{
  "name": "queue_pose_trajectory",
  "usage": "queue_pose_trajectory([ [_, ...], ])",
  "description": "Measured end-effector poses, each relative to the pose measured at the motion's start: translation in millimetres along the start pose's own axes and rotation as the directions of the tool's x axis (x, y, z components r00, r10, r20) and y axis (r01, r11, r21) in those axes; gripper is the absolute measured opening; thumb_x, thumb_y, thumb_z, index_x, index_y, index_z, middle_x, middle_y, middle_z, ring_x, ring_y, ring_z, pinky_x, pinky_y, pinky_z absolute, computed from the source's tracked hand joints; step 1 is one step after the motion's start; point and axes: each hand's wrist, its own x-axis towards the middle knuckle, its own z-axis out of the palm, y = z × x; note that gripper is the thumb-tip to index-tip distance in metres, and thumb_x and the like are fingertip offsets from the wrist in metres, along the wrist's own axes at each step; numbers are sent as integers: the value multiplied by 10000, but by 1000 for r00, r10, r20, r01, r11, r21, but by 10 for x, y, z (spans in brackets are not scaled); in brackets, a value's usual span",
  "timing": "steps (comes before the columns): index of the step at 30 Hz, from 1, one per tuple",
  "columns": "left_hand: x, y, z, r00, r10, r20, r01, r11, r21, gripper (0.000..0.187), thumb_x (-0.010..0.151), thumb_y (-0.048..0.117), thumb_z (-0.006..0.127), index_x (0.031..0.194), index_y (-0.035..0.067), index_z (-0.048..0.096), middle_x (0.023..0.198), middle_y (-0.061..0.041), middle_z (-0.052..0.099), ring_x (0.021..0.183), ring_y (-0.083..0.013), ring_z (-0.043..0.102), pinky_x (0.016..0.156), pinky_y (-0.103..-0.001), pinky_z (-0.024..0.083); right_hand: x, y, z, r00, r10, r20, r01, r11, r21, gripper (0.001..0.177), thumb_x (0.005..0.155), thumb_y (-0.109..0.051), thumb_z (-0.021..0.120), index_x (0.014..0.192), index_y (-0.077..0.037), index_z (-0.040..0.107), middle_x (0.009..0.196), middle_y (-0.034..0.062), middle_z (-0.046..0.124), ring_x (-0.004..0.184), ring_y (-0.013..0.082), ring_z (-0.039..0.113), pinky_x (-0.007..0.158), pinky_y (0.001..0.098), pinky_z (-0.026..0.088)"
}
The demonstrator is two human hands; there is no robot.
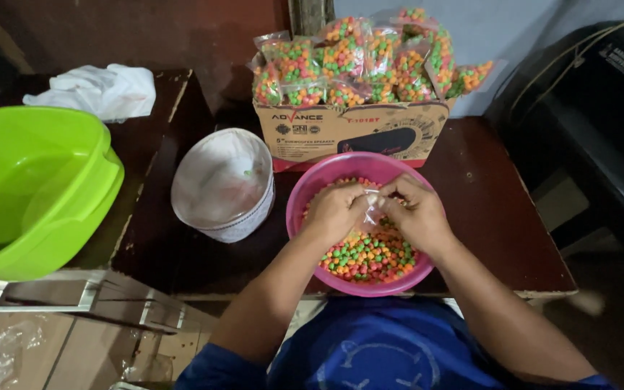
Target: Manually filling small plastic bags with colorful snacks from a large bowl using hands and a spoon.
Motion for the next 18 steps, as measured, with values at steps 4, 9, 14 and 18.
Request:
queue_pose_trajectory([
  [4, 41, -143, 127, 999, 30, -28, -29, 999, 42, 195, 919, 334, 625, 893, 177, 738, 793, -144, 731, 893, -405, 706, 802, -519, 557, -18, -20, -13, 999, -32, 3, 32, 997, -69, 104, 851, -62, 785, 950, -86, 764, 852, 137, 678, 853, 394, 680, 770, 464, 536],
  [9, 115, -263, 215, 999, -34, -26, 36, 994, 99, 133, 883, 308, 656, 902, 207, 740, 814, -96, 738, 877, -342, 729, 765, -457, 573, -43, 44, -5, 1000, 13, 13, -12, 998, -63, 128, 836, -62, 784, 959, -97, 775, 853, 125, 706, 869, 378, 693, 771, 465, 525],
  [14, 113, -194, 168, 992, -118, -38, 121, 990, 75, 136, 821, 320, 712, 900, 211, 730, 782, -72, 737, 881, -322, 734, 753, -450, 567, -17, -81, -11, 999, -43, 33, 45, 997, -63, 121, 828, -49, 786, 939, -93, 770, 843, 127, 697, 856, 384, 684, 770, 457, 527],
  [18, 93, -152, 124, 990, -143, 5, 142, 987, 74, 148, 805, 329, 718, 926, 244, 729, 793, -60, 744, 891, -311, 736, 762, -449, 567, -6, -81, -18, 996, -78, 51, 81, 995, -56, 145, 835, -71, 795, 977, -69, 769, 872, 156, 713, 879, 422, 679, 768, 488, 521],
])
